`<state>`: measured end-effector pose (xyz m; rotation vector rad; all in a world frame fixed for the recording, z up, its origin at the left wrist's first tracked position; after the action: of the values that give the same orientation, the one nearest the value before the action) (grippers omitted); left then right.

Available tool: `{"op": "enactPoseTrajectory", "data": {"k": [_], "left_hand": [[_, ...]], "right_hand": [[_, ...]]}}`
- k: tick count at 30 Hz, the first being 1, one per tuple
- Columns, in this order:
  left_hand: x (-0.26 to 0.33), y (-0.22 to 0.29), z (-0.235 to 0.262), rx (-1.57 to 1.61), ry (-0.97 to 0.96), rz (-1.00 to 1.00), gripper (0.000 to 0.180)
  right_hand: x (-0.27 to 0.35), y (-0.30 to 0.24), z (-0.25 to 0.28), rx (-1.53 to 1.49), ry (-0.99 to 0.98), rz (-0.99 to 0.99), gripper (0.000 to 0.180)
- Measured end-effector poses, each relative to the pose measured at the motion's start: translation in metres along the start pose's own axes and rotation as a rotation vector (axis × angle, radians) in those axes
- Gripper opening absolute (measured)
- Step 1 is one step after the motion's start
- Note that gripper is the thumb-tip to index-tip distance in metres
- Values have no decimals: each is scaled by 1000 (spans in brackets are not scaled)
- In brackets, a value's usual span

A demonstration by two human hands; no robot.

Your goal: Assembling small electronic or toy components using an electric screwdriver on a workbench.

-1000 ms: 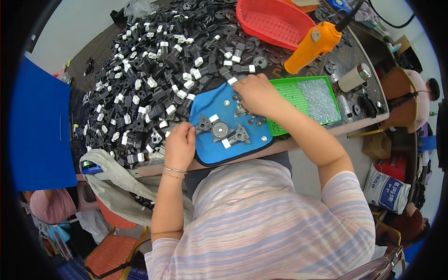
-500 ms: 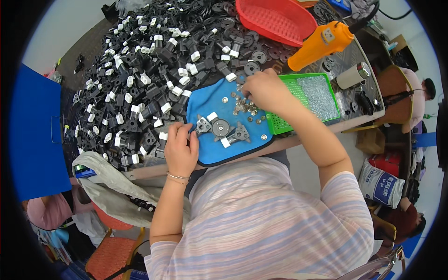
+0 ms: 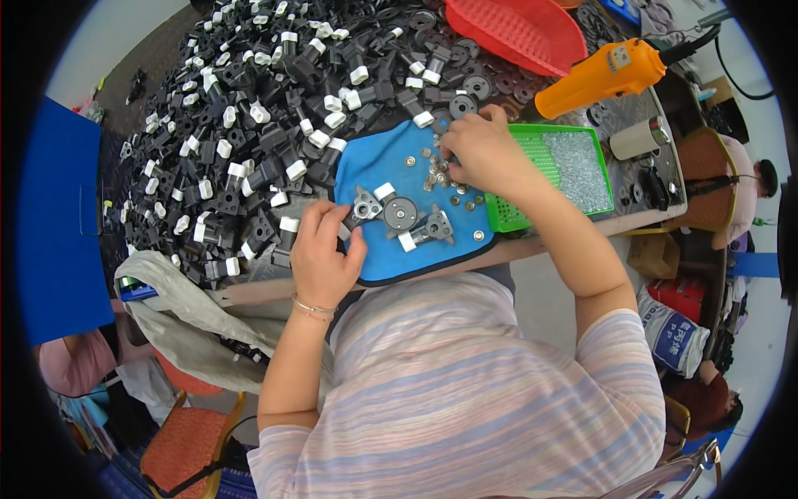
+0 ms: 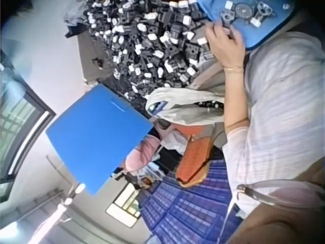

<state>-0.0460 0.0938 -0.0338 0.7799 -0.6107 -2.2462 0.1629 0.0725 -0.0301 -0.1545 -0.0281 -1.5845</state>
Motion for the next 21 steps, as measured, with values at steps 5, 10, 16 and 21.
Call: {"op": "enactPoseTrajectory", "data": {"k": [5, 10, 16, 21], "left_hand": [[0, 2, 1, -2, 10, -7, 29], [0, -1, -2, -15, 17, 16, 27], [1, -3, -3, -31, 16, 17, 27], [-4, -6, 0, -26, 31, 36, 27]], "right_hand": [[3, 1, 9, -27, 66, 8, 16], [7, -28, 34, -131, 169, 117, 16], [2, -37, 41, -44, 152, 141, 21], [14, -81, 20, -295, -7, 264, 37]]}}
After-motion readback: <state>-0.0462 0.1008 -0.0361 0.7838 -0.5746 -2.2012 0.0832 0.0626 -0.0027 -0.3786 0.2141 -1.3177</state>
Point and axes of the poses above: each hand's wrist, its own x-axis away from the middle knuckle, its own z-axis out of the back of the hand, y = z × x, the point moved 9 cm from there along -x, towards the middle knuckle, and after that the axes turned 3 degrees about -y, right-handed, at the moved point
